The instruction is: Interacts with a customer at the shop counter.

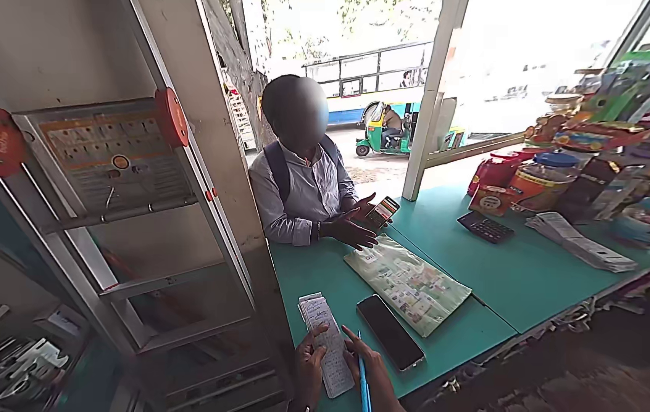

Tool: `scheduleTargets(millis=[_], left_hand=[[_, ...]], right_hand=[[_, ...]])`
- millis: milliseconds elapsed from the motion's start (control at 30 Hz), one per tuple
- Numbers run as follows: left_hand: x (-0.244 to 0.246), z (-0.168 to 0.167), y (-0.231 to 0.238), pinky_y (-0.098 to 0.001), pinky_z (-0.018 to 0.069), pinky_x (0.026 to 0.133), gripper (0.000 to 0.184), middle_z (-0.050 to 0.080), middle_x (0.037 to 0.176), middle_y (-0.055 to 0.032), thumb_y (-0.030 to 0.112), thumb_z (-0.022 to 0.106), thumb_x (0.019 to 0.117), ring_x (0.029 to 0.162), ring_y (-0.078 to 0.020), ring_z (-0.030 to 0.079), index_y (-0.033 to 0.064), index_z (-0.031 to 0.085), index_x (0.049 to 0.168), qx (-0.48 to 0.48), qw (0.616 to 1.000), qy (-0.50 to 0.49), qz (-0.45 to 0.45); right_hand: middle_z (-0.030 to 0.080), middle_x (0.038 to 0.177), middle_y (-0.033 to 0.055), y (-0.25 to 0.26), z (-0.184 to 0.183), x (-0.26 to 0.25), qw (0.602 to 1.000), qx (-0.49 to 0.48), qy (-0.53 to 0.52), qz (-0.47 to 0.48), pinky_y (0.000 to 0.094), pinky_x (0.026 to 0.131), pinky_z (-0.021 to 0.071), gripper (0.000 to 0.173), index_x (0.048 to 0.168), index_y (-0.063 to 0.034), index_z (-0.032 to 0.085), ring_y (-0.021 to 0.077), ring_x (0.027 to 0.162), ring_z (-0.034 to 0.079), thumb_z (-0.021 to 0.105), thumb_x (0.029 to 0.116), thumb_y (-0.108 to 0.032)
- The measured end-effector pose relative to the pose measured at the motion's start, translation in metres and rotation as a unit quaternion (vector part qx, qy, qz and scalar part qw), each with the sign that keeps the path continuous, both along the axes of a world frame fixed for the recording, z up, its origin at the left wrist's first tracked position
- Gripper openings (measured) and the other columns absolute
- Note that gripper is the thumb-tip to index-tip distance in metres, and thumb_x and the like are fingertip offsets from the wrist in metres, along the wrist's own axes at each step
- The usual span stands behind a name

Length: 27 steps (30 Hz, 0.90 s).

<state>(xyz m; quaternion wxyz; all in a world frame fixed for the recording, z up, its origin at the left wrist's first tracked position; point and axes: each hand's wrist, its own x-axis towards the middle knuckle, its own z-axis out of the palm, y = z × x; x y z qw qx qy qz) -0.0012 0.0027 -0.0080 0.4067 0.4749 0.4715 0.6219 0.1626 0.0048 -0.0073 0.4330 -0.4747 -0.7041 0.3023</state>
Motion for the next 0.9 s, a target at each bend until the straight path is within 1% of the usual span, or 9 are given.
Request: scheduleTargets(millis=[33,133,200,300,467,600,700,800,900], left_hand=[[0.0003,0.0001,-0.0001,-0.0330,0.0540,0.100,0.039,0.071,0.126,-0.0112,-0.010,0.048,0.0898,0.113,-0.0140,0.067,-0.0024,0.070,0.121,0.000,1.000,-0.002,0.000],[0.0006,0.0049,-0.0018,-0.0322,0.0521,0.103,0.033,0.071,0.124,-0.0141,-0.004,0.046,0.0972,0.115,-0.0146,0.067,-0.0064,0.068,0.121,0.002,1.000,-0.014,-0.003],[0.0014,0.0067,-0.0019,-0.0308,0.0521,0.103,0.031,0.072,0.123,-0.0142,-0.004,0.046,0.0991,0.114,-0.0134,0.067,-0.0069,0.068,0.120,0.005,1.000,-0.012,0.003],[0.0026,0.0063,-0.0006,-0.0296,0.0524,0.103,0.030,0.072,0.124,-0.0135,-0.005,0.048,0.0995,0.114,-0.0123,0.067,-0.0063,0.069,0.121,0.010,1.000,0.005,0.003],[0.0027,0.0050,0.0008,-0.0291,0.0530,0.102,0.030,0.071,0.125,-0.0123,-0.005,0.048,0.0993,0.114,-0.0120,0.068,-0.0043,0.069,0.121,0.017,0.999,0.044,0.011],[0.0021,0.0066,-0.0005,-0.0294,0.0531,0.102,0.030,0.071,0.125,-0.0135,-0.005,0.048,0.0995,0.114,-0.0125,0.068,-0.0050,0.069,0.121,0.009,0.998,0.059,0.011],[0.0012,0.0091,0.0002,-0.0305,0.0517,0.104,0.030,0.070,0.127,-0.0153,-0.005,0.048,0.0995,0.116,-0.0136,0.066,-0.0067,0.067,0.123,0.001,0.999,0.046,0.007],[0.0015,0.0081,-0.0034,-0.0316,0.0518,0.104,0.031,0.070,0.128,-0.0138,-0.004,0.048,0.0998,0.117,-0.0140,0.066,-0.0047,0.068,0.123,-0.014,0.999,0.031,0.010],[0.0021,0.0072,-0.0022,-0.0305,0.0527,0.103,0.030,0.071,0.126,-0.0130,-0.005,0.049,0.0993,0.115,-0.0132,0.067,-0.0043,0.069,0.122,-0.010,0.999,0.029,0.014]], right_hand=[[0.077,0.105,0.0090,-0.0003,0.0008,0.0005,1.000,-0.003,0.001,0.001,0.0417,0.085,0.0593,0.048,0.144,-0.0044,0.058,0.0212,0.089,0.074,0.061,0.0957,-0.008],[0.077,0.102,0.0103,-0.0015,0.0041,-0.0005,1.000,-0.010,0.009,0.003,0.0438,0.083,0.0594,0.048,0.142,-0.0041,0.060,0.0227,0.086,0.074,0.062,0.0949,-0.008],[0.077,0.102,0.0106,-0.0024,0.0060,-0.0009,1.000,-0.015,0.009,-0.001,0.0439,0.081,0.0593,0.047,0.141,-0.0045,0.061,0.0230,0.085,0.074,0.062,0.0944,-0.009],[0.077,0.102,0.0105,-0.0021,0.0045,0.0001,1.000,-0.011,0.008,0.000,0.0432,0.081,0.0593,0.046,0.141,-0.0041,0.061,0.0224,0.085,0.074,0.061,0.0950,-0.009],[0.077,0.096,0.0090,-0.0012,0.0023,0.0006,1.000,-0.004,0.004,0.006,0.0438,0.081,0.0592,0.049,0.143,-0.0049,0.060,0.0219,0.082,0.073,0.063,0.0944,-0.010],[0.078,0.100,0.0098,-0.0023,0.0016,0.0008,1.000,-0.006,0.005,0.010,0.0448,0.083,0.0592,0.048,0.142,-0.0042,0.060,0.0233,0.085,0.074,0.064,0.0945,-0.009],[0.078,0.100,0.0105,0.0004,0.0043,0.0004,1.000,-0.004,0.001,0.015,0.0452,0.084,0.0593,0.048,0.142,-0.0029,0.060,0.0240,0.087,0.075,0.064,0.0947,-0.009],[0.078,0.101,0.0109,-0.0022,0.0053,0.0010,1.000,-0.009,0.000,0.020,0.0445,0.084,0.0596,0.048,0.142,-0.0023,0.059,0.0238,0.086,0.075,0.063,0.0948,-0.008],[0.078,0.100,0.0102,-0.0032,0.0053,0.0007,1.000,-0.006,0.003,0.015,0.0423,0.082,0.0598,0.047,0.141,-0.0022,0.060,0.0214,0.084,0.074,0.063,0.0944,-0.008]])
